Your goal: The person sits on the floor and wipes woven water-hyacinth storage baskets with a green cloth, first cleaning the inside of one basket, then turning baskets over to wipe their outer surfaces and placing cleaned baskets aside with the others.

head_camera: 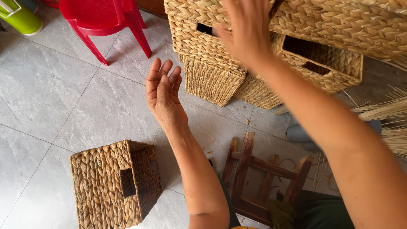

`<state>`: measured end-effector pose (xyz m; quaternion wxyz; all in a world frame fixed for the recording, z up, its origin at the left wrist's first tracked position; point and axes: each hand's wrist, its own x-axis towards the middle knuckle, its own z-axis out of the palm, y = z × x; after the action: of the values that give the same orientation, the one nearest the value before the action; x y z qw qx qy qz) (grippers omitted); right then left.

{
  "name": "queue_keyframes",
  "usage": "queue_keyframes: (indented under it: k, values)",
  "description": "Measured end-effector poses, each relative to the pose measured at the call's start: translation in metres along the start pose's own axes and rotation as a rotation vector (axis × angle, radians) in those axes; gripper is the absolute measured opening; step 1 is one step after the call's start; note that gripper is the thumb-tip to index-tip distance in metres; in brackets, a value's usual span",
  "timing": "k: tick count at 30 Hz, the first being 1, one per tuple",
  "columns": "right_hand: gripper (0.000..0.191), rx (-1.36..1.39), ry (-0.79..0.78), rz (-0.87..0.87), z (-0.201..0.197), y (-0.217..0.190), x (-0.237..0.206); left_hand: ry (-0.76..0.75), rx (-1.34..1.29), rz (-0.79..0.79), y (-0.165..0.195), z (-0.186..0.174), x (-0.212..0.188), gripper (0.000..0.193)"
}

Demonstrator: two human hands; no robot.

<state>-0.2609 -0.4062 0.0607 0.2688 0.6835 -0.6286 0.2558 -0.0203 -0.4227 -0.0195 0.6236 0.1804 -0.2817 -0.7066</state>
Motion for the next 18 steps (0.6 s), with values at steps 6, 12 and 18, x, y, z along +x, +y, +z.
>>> queue_keyframes:
  k: [6, 12, 18]
  values:
    - [0.031, 0.698, -0.539, 0.449, -0.011, -0.107, -0.263, 0.046, 0.003, 0.005, 0.007, -0.008, 0.000, 0.035]
    - [0.028, 0.995, -0.987, 1.218, -0.088, -0.210, -0.441, 0.063, -0.001, -0.022, 0.004, -0.018, -0.015, 0.035]
    - [0.027, 0.953, -0.928, 1.235, -0.164, -0.211, -0.501, 0.075, 0.259, -0.141, -0.017, -0.050, -0.070, 0.034]
